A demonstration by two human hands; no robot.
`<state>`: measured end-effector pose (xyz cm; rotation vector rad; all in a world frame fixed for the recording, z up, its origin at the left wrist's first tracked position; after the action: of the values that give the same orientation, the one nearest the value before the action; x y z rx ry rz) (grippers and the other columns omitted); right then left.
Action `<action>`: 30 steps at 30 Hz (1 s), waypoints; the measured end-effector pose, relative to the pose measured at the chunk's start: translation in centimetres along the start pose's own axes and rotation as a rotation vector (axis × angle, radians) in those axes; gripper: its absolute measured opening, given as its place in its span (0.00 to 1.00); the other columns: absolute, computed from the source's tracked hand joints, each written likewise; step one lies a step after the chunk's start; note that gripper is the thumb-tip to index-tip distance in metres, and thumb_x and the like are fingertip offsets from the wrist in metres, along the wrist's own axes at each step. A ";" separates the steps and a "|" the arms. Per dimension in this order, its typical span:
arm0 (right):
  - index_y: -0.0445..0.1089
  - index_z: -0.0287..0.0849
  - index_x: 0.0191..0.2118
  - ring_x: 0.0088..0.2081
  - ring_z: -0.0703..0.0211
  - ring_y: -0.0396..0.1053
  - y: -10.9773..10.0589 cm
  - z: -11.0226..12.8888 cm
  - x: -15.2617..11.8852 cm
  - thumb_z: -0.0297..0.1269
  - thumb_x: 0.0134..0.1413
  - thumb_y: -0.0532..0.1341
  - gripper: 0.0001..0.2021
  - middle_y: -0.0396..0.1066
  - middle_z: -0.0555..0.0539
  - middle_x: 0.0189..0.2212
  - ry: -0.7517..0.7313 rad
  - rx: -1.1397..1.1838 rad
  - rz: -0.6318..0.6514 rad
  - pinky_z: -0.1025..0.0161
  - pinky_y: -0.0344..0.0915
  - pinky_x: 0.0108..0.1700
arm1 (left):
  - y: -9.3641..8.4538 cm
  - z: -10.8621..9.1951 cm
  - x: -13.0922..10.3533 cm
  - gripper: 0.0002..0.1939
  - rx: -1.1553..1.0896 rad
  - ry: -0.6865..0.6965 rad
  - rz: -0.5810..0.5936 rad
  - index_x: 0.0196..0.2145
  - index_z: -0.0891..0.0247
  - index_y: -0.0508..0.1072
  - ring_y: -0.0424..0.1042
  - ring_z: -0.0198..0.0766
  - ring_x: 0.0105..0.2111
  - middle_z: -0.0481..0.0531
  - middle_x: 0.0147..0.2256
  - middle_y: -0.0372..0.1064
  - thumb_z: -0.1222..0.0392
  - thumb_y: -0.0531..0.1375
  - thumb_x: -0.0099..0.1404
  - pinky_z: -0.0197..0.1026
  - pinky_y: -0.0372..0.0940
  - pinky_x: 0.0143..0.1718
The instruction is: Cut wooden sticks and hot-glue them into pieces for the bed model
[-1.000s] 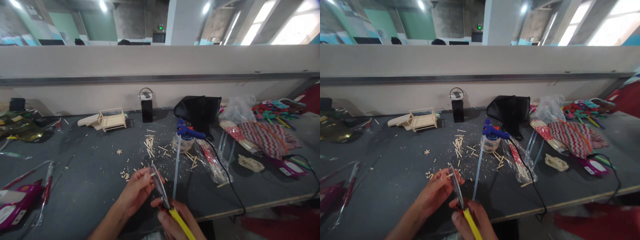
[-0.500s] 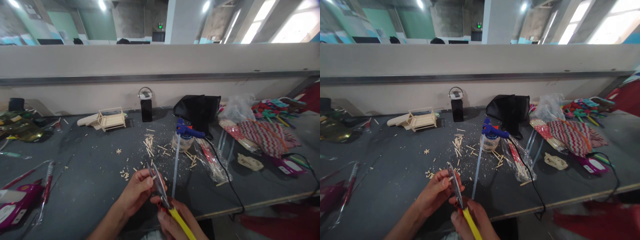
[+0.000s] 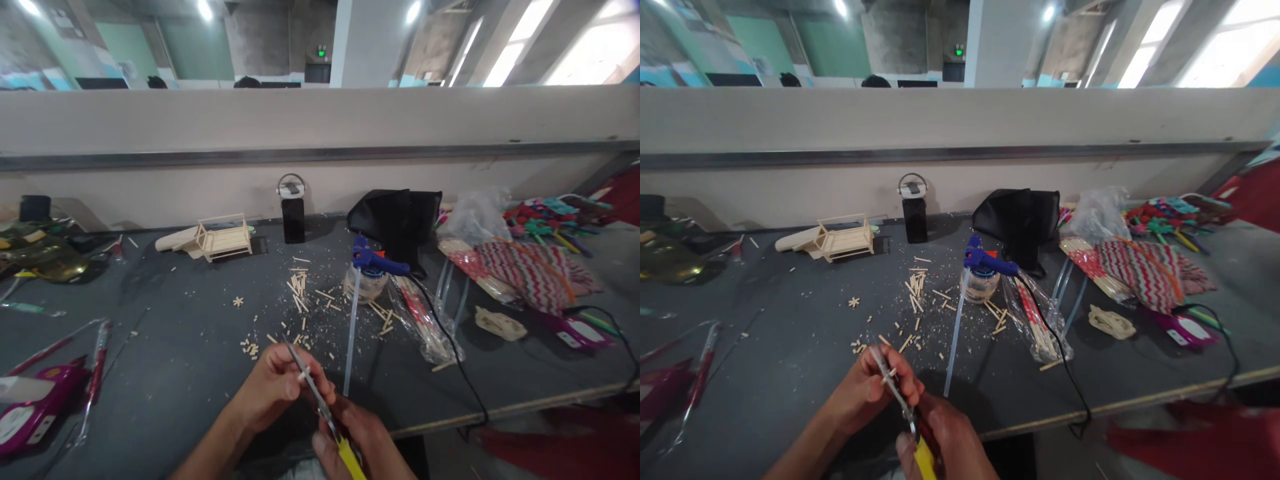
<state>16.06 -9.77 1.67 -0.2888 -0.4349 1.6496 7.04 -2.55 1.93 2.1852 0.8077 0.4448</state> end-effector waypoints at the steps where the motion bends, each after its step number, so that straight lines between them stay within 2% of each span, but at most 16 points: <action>1: 0.69 0.42 0.37 0.28 0.61 0.66 0.1 -0.2 -0.1 0.28 0.46 0.56 0.10 0.71 0.48 0.29 -0.009 -0.037 -0.010 0.67 0.65 0.33 | 0.1 -0.1 0.0 0.16 0.008 0.004 0.009 0.35 0.63 0.79 0.78 0.45 0.33 0.55 0.30 0.79 0.55 0.72 0.49 0.43 0.68 0.36; 3: 0.68 0.42 0.35 0.26 0.61 0.66 0.2 -0.4 -0.1 0.28 0.44 0.57 0.09 0.71 0.48 0.29 -0.042 -0.083 -0.014 0.67 0.65 0.32 | 0.1 -0.2 0.0 0.16 0.020 0.014 0.024 0.35 0.63 0.79 0.78 0.43 0.31 0.54 0.29 0.79 0.54 0.72 0.49 0.44 0.68 0.38; 7: 0.68 0.41 0.38 0.25 0.62 0.65 0.3 -0.4 -0.2 0.28 0.45 0.57 0.12 0.71 0.48 0.29 -0.090 -0.066 0.007 0.68 0.64 0.30 | -0.3 -0.2 -0.1 0.17 0.049 -0.001 0.019 0.33 0.64 0.79 0.78 0.41 0.29 0.54 0.28 0.79 0.53 0.72 0.47 0.44 0.67 0.42; 12: 0.70 0.42 0.40 0.27 0.62 0.66 0.2 0.1 0.0 0.25 0.45 0.57 0.13 0.71 0.49 0.29 -0.033 -0.022 0.055 0.68 0.63 0.31 | -0.7 -0.2 -0.2 0.18 0.086 -0.003 0.008 0.32 0.63 0.79 0.79 0.42 0.29 0.53 0.28 0.79 0.51 0.72 0.45 0.46 0.67 0.43; 16: 0.71 0.41 0.38 0.27 0.61 0.65 0.0 0.6 0.0 0.27 0.47 0.57 0.11 0.71 0.49 0.28 -0.001 0.031 0.024 0.67 0.63 0.31 | -0.8 -0.2 -0.3 0.18 0.090 -0.022 -0.020 0.32 0.63 0.79 0.79 0.41 0.29 0.54 0.27 0.79 0.51 0.72 0.45 0.46 0.67 0.43; 20: 0.70 0.41 0.36 0.28 0.61 0.66 0.1 0.3 0.1 0.28 0.49 0.57 0.08 0.71 0.48 0.29 0.001 0.066 -0.011 0.67 0.64 0.32 | -0.6 -0.4 -0.2 0.17 0.077 -0.048 -0.035 0.32 0.64 0.79 0.78 0.42 0.28 0.54 0.28 0.79 0.52 0.73 0.45 0.44 0.68 0.39; 25: 0.67 0.43 0.32 0.25 0.61 0.63 0.2 0.0 0.4 0.32 0.50 0.57 0.03 0.67 0.50 0.25 -0.005 0.090 0.012 0.66 0.64 0.32 | -0.5 -0.3 -0.1 0.16 0.058 -0.063 -0.035 0.33 0.63 0.79 0.78 0.45 0.28 0.54 0.25 0.77 0.54 0.73 0.46 0.40 0.67 0.31; 30: 0.65 0.42 0.28 0.26 0.62 0.62 0.3 0.0 0.4 0.34 0.49 0.58 0.03 0.67 0.50 0.25 0.143 0.075 0.031 0.67 0.63 0.31 | -0.5 0.1 -0.2 0.16 0.048 -0.061 -0.036 0.33 0.63 0.80 0.77 0.45 0.29 0.55 0.26 0.78 0.54 0.73 0.47 0.40 0.66 0.30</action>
<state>15.78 -9.39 1.58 -0.3565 -0.2616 1.6589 6.73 -2.46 1.48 2.2141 0.8309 0.3421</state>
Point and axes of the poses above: each hand's wrist, its own x-axis towards the middle knuckle, its own y-axis out of the palm, z = x × y, the point moved 6 cm from there along x, towards the middle knuckle
